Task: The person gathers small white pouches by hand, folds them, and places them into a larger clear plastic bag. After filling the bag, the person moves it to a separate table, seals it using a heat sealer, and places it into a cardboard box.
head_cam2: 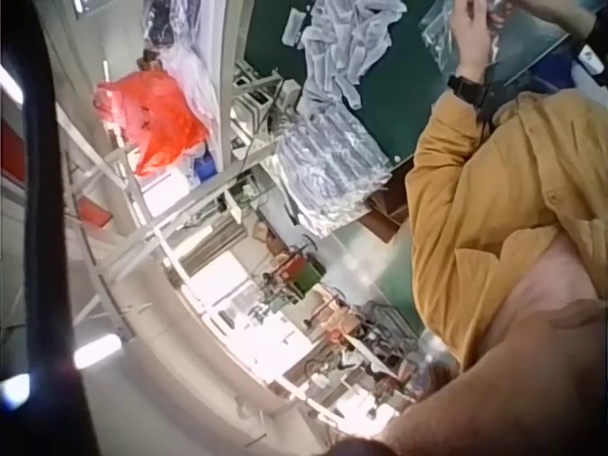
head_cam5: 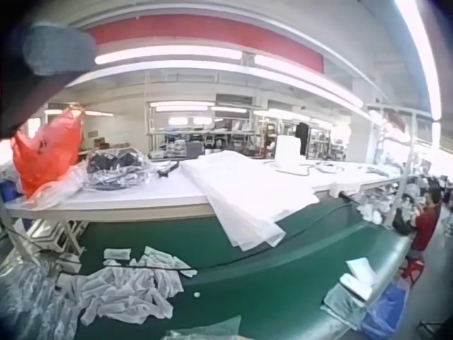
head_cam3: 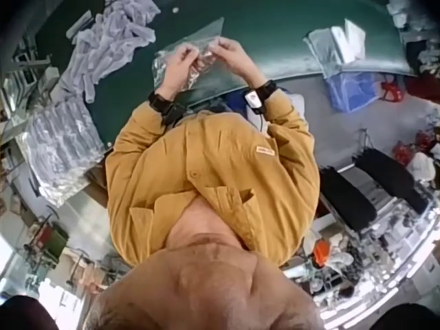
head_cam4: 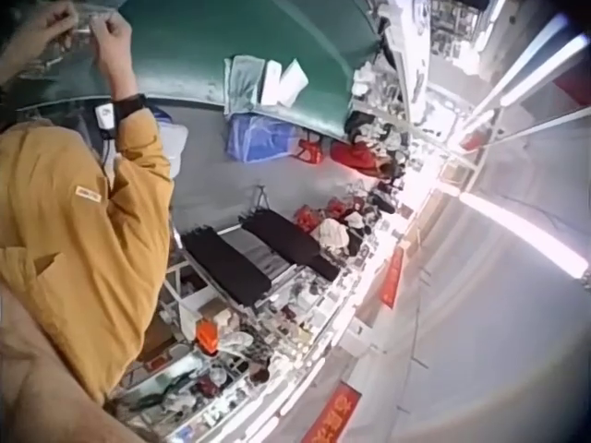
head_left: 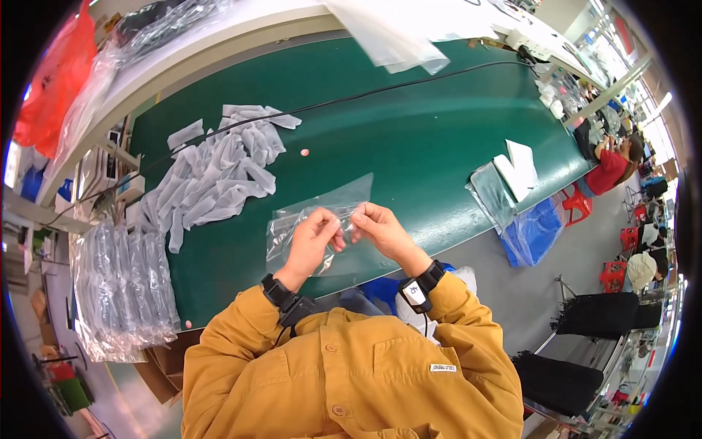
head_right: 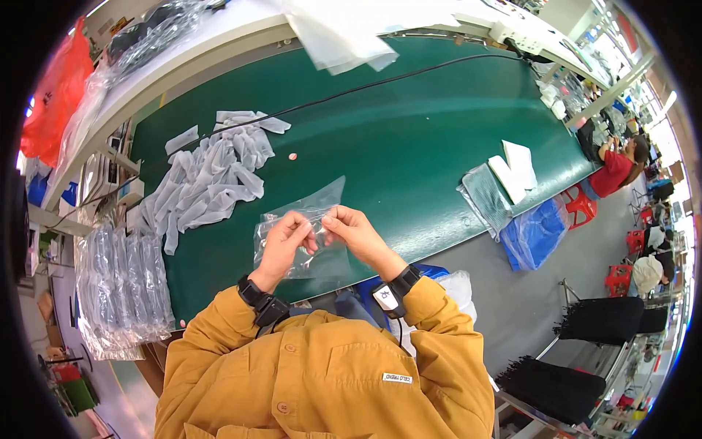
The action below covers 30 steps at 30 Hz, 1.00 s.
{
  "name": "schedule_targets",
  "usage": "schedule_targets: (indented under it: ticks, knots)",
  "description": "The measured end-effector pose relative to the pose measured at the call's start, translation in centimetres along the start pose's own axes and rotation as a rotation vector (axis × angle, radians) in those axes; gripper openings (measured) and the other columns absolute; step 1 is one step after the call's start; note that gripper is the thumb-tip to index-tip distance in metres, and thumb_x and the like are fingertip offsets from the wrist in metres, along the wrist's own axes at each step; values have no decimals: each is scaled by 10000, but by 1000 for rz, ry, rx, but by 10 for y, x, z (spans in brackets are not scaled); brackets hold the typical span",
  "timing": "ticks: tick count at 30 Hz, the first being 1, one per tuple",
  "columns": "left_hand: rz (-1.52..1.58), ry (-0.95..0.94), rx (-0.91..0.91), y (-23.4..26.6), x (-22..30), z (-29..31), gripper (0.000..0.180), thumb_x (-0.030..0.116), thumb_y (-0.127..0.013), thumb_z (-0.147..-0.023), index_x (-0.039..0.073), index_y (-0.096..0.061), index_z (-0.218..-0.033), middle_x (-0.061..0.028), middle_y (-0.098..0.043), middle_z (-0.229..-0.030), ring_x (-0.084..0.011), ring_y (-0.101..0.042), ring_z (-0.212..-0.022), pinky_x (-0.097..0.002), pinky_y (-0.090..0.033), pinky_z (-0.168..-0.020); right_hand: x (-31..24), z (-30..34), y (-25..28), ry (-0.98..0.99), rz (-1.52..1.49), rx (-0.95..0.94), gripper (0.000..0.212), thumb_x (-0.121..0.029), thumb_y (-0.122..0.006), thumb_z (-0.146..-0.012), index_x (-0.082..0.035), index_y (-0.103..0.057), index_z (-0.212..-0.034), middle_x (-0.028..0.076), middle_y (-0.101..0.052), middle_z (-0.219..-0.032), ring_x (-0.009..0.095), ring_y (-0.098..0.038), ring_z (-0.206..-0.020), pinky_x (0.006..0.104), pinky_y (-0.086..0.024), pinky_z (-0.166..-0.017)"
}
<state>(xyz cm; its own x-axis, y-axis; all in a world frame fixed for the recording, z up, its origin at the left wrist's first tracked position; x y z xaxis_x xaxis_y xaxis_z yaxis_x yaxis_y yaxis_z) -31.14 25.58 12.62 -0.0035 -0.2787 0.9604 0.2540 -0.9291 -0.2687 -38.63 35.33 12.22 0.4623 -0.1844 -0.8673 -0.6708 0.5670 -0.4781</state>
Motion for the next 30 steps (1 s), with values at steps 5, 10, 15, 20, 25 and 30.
schedule_targets:
  ticks: [5,10,15,20,25,30]
  knots:
    - [335,-50,193,9,-2,-10,65,52,-534,-939,27,-504,-887,-119,-600,-924,-227,-615,-922,-390,-542,-852,-12,15,94,115,666,357,220,-151,-632,-890,-34,-554,-721,49,-563,-662,133,-557,-632,302,-461,-553]
    - [538,-45,275,49,-29,-12,112,-1,-495,-861,50,-454,-769,-82,-546,-824,-201,-566,-799,-378,-524,-856,27,0,124,219,836,314,183,-200,-720,-783,-38,-639,-804,78,-670,-756,163,-628,-691,329,-517,-658]
    - [251,136,119,-9,-25,-31,154,-17,-486,-856,63,-421,-742,-40,-481,-753,-156,-514,-715,-328,-521,-768,11,-20,91,172,674,129,252,-244,-757,-771,-46,-641,-877,113,-676,-771,189,-664,-740,353,-526,-694]
    - [571,120,130,9,-59,-64,164,8,-488,-877,69,-418,-743,-41,-488,-751,-147,-510,-685,-289,-492,-660,39,-36,132,142,897,337,213,-231,-717,-774,-54,-626,-851,162,-661,-764,281,-660,-720,392,-522,-680]
    - [990,183,-104,9,-66,-88,139,57,-514,-899,76,-450,-777,-54,-530,-801,-149,-548,-693,-275,-485,-561,30,-22,187,141,975,586,191,-233,-672,-785,-58,-602,-811,171,-649,-737,345,-653,-714,432,-517,-652]
    - [245,268,71,-45,-12,-74,65,106,-541,-920,63,-508,-886,-47,-530,-795,-143,-564,-705,-280,-522,-544,-41,-1,158,175,1133,653,187,-229,-636,-809,-53,-576,-790,162,-632,-685,371,-642,-687,469,-507,-620]
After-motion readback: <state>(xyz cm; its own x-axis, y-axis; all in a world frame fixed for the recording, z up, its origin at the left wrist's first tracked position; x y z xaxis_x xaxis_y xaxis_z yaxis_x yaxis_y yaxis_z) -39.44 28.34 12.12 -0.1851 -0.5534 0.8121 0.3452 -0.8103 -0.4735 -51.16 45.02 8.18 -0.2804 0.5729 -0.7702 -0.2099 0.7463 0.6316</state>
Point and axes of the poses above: each hand's wrist, its own z-axis away from the middle knuckle, its own y-axis out of the back of the hand, x = y × z, the point moved 9 cm from there along -z, towards the middle knuckle
